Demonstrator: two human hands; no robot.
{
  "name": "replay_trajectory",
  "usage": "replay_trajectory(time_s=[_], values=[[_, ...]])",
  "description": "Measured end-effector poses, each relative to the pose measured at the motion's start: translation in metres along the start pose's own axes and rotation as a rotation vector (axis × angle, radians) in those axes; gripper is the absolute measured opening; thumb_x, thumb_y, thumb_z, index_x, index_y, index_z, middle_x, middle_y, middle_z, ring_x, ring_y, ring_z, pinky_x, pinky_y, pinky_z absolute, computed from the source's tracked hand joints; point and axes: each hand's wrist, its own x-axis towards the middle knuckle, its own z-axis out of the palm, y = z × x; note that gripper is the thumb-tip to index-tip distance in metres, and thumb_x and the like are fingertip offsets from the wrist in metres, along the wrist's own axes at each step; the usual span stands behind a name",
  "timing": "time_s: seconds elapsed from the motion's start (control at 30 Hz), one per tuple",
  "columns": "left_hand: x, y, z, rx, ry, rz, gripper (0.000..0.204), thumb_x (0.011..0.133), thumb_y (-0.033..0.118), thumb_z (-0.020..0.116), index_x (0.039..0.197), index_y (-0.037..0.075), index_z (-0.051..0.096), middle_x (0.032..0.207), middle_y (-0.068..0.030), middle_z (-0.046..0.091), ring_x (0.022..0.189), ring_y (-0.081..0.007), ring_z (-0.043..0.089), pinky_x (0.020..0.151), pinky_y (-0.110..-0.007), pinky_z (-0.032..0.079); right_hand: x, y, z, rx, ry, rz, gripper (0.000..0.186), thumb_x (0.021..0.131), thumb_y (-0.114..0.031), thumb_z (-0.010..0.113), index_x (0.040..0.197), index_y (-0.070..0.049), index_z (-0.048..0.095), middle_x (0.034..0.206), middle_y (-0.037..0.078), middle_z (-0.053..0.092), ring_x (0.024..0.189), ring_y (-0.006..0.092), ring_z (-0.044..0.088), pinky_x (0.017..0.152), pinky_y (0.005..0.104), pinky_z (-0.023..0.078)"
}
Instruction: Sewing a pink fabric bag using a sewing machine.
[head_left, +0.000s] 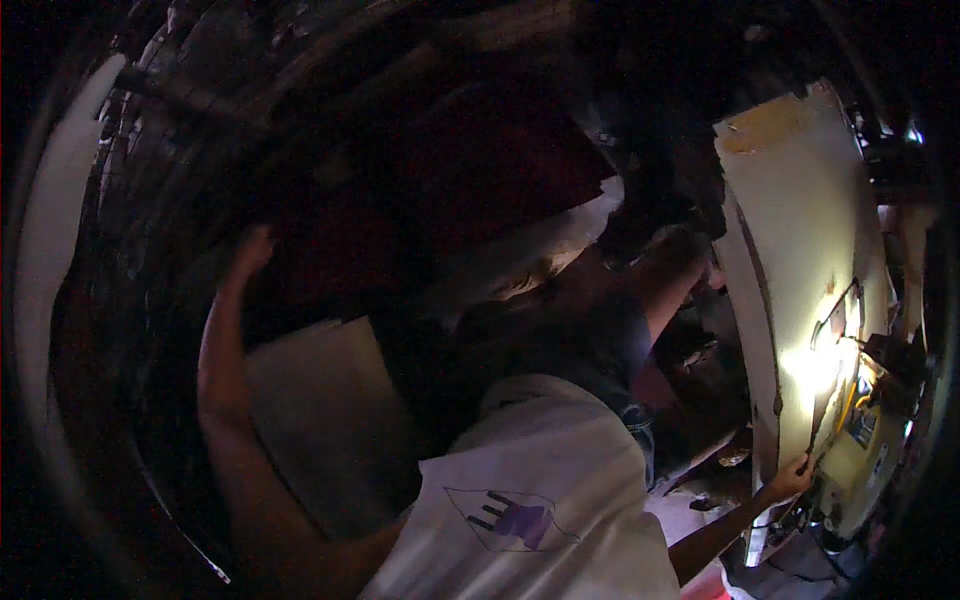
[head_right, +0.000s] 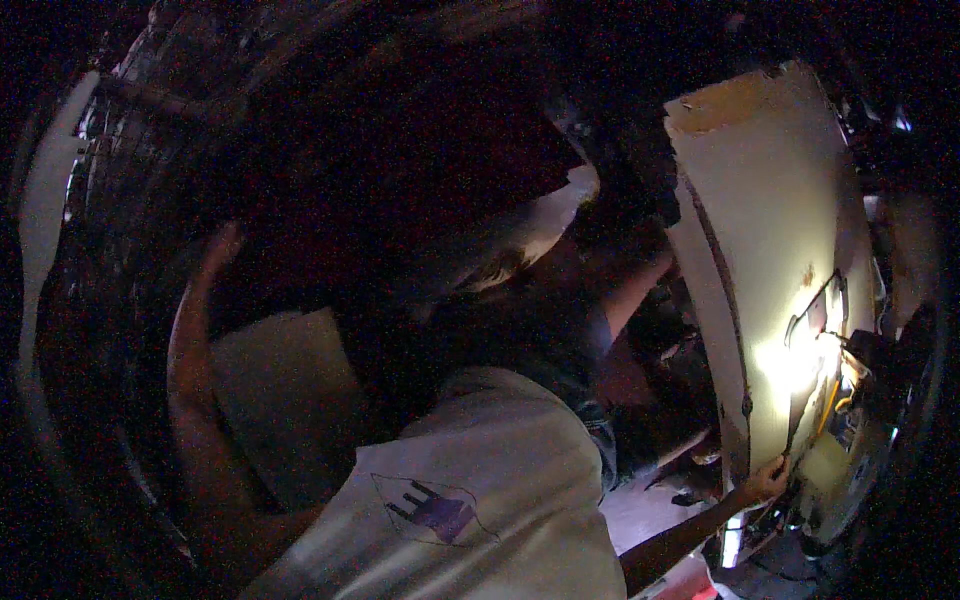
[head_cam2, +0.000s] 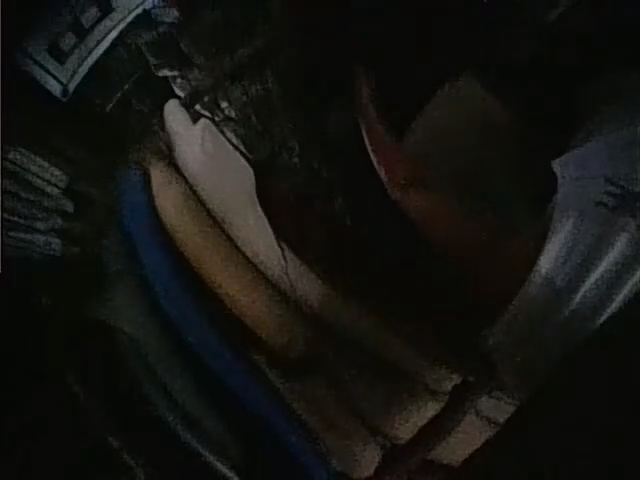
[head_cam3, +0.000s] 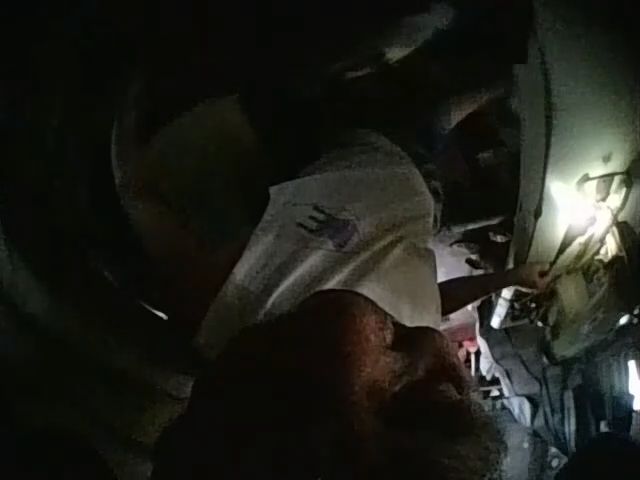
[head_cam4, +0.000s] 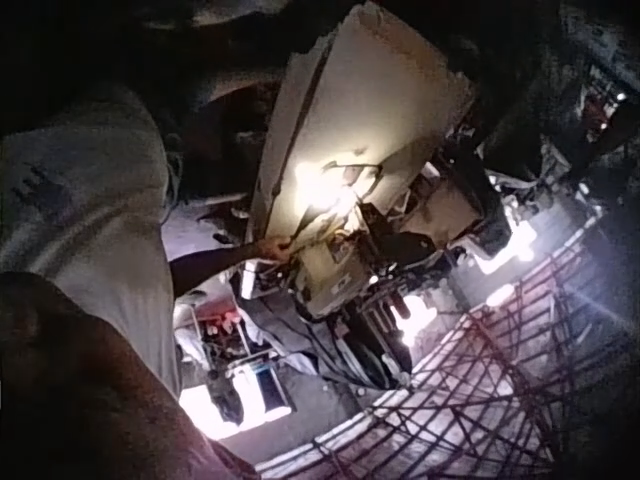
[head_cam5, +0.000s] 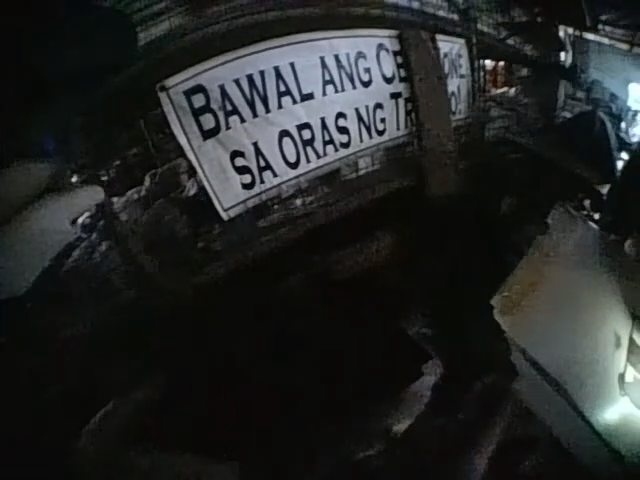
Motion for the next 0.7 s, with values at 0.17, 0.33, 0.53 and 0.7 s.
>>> replay_trajectory(time_s=[0.17, 0.33, 0.53, 0.7], values=[[0.080, 0.200, 0.019, -0.223, 0.301, 0.391, 0.054, 0.089, 0.040, 0.065, 0.128, 0.003, 0.060, 0.123, -0.0223, 0.063, 0.123, -0.0402, 0.054, 0.105, -0.050, 0.042, -0.003, -0.001, -0.007, 0.078, -0.127, 0.202, 0.036, 0.097, -0.028, 0.062, 0.108, 0.005, 0.069, 0.101, 0.024, 0.071, 0.091, 0.0353, 0.068, 0.084, 0.0414, 0.052], [0.075, 0.346, 0.062, -0.466, 0.795, 0.670, 0.078, 0.081, 0.049, 0.071, 0.141, 0.006, 0.047, 0.140, -0.0199, 0.050, 0.130, -0.0390, 0.046, 0.108, -0.051, 0.038, -0.006, -0.008, -0.003, 0.117, -0.174, 0.351, 0.035, 0.096, -0.029, 0.061, 0.108, 0.003, 0.070, 0.105, 0.022, 0.071, 0.094, 0.0346, 0.067, 0.083, 0.0420, 0.053], [0.037, 0.370, 0.042, -0.187, 0.156, 0.206, 0.064, 0.086, 0.040, 0.067, 0.136, 0.005, 0.048, 0.132, -0.0182, 0.053, 0.121, -0.0350, 0.050, 0.103, -0.050, 0.041, -0.012, -0.022, -0.003, 0.082, 0.002, 0.158, 0.028, 0.096, -0.025, 0.061, 0.110, -0.003, 0.071, 0.102, 0.020, 0.070, 0.093, 0.0352, 0.065, 0.084, 0.0422, 0.051], [0.057, 0.326, 0.026, -0.427, 0.307, 0.180, 0.049, 0.093, 0.037, 0.059, 0.127, 0.003, 0.053, 0.120, -0.0134, 0.059, 0.109, -0.0290, 0.055, 0.094, -0.047, 0.046, -0.020, -0.025, 0.003, 0.047, -0.087, 0.428, 0.029, 0.095, -0.021, 0.062, 0.113, 0.000, 0.068, 0.108, 0.021, 0.068, 0.099, 0.0377, 0.062, 0.092, 0.0446, 0.047]])
